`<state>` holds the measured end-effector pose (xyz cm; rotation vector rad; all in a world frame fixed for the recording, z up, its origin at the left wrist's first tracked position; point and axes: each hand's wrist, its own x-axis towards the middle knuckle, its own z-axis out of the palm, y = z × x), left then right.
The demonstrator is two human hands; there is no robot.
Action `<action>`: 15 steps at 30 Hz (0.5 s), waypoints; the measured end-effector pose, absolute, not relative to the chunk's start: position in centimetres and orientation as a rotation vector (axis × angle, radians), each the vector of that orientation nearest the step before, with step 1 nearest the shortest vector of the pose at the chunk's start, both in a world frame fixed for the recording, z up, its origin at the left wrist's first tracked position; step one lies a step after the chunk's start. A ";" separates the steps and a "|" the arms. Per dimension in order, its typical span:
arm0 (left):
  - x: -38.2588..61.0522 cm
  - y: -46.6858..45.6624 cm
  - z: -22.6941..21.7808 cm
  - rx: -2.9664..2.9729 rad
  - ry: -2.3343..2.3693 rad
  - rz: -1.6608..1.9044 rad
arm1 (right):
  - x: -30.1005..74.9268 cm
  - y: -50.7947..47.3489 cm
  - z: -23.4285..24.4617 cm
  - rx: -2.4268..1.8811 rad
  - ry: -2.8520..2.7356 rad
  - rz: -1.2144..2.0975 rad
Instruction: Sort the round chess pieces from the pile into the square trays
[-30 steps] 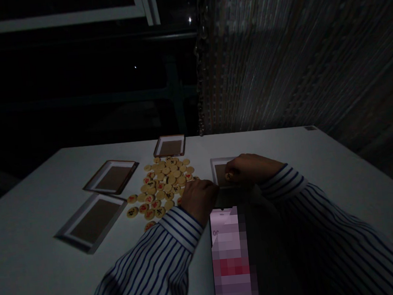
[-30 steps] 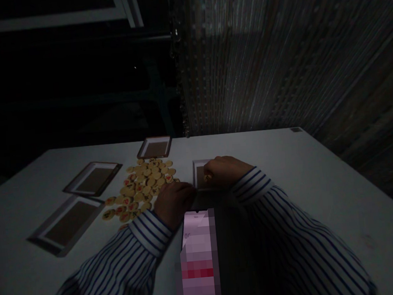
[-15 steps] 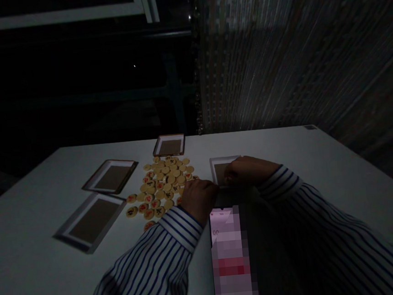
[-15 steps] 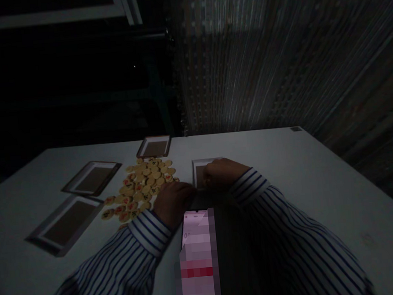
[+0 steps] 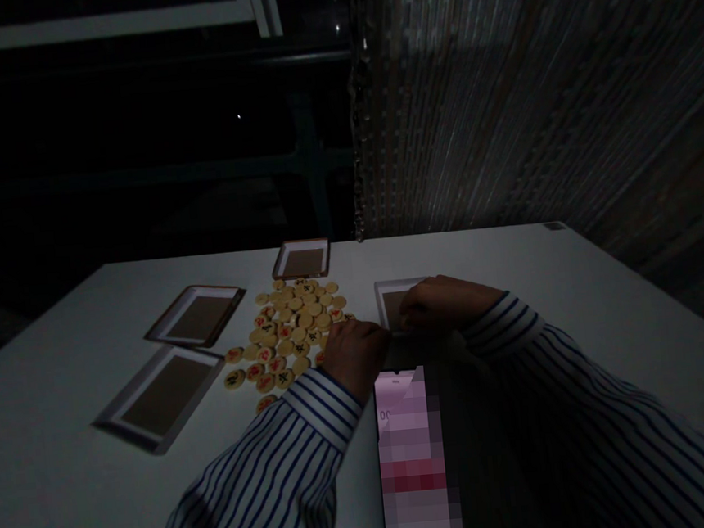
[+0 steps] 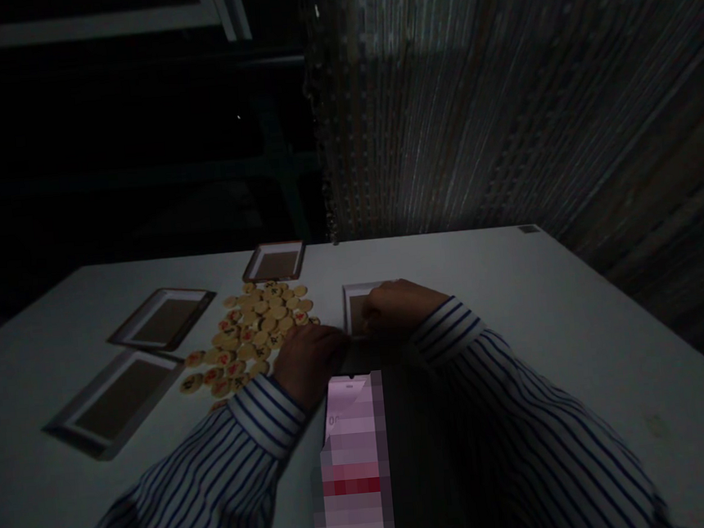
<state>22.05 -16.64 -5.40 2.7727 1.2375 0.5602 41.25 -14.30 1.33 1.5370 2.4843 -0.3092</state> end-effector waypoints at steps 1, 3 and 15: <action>22.1 -16.7 -5.3 2.775 1.235 0.548 | 41.3 -14.3 1.3 1.527 2.496 -0.307; 22.1 -16.7 -5.1 2.776 1.237 0.518 | 41.3 -14.2 1.1 1.493 2.522 -0.308; 22.1 -16.7 -4.9 2.786 1.237 0.470 | 41.1 -14.3 1.4 1.452 2.528 -0.336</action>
